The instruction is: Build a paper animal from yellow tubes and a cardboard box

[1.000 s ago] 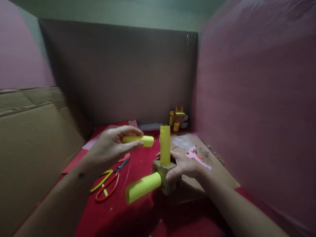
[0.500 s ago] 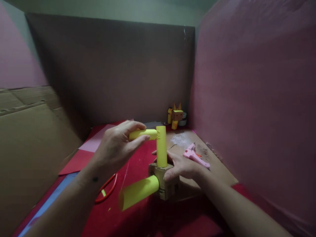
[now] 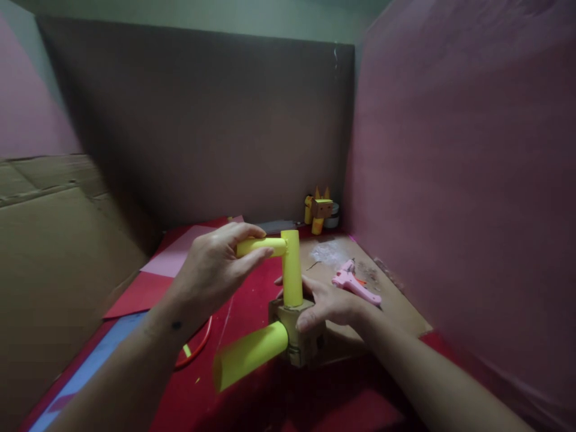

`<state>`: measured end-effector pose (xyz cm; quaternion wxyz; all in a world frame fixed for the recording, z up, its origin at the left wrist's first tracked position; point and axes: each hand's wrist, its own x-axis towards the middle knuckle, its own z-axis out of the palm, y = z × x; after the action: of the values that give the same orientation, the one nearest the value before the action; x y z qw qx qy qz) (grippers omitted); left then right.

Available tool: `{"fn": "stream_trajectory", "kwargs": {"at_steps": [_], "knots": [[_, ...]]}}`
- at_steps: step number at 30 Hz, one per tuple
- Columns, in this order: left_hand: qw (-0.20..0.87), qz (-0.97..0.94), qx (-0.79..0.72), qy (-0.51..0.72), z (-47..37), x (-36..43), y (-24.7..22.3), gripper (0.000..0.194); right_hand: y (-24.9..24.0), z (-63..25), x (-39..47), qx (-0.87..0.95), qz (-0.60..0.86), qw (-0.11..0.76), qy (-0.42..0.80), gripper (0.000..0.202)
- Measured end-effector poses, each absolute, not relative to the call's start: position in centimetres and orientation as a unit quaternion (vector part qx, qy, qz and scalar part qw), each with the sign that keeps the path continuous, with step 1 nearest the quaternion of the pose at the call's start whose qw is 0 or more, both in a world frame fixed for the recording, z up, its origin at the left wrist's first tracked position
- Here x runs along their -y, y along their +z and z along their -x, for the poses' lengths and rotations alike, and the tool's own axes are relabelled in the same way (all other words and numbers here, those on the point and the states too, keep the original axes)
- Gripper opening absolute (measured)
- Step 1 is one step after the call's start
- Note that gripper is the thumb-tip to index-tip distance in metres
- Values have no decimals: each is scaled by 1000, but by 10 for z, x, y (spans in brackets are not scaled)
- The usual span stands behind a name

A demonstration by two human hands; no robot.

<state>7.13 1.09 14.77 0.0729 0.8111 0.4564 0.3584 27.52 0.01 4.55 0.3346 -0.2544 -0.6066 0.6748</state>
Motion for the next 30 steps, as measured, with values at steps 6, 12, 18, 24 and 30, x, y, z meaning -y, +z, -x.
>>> {"fn": "stream_trajectory", "kwargs": {"at_steps": [6, 12, 18, 24, 30], "knots": [[71, -811, -455, 359, -71, -10, 146, 32, 50, -274, 2, 603, 258, 340, 674, 101], [43, -813, -460, 353, -71, -11, 146, 31, 45, -273, -1, 618, 242, 345, 664, 101], [43, -821, -456, 341, -70, -9, 147, 31, 42, -274, -2, 622, 249, 325, 668, 108], [70, -816, -460, 343, -68, -7, 145, 30, 44, -271, 1, 618, 242, 324, 674, 105], [67, -826, -442, 342, -65, -8, 142, 27, 47, -267, 6, 603, 260, 331, 678, 103]]}}
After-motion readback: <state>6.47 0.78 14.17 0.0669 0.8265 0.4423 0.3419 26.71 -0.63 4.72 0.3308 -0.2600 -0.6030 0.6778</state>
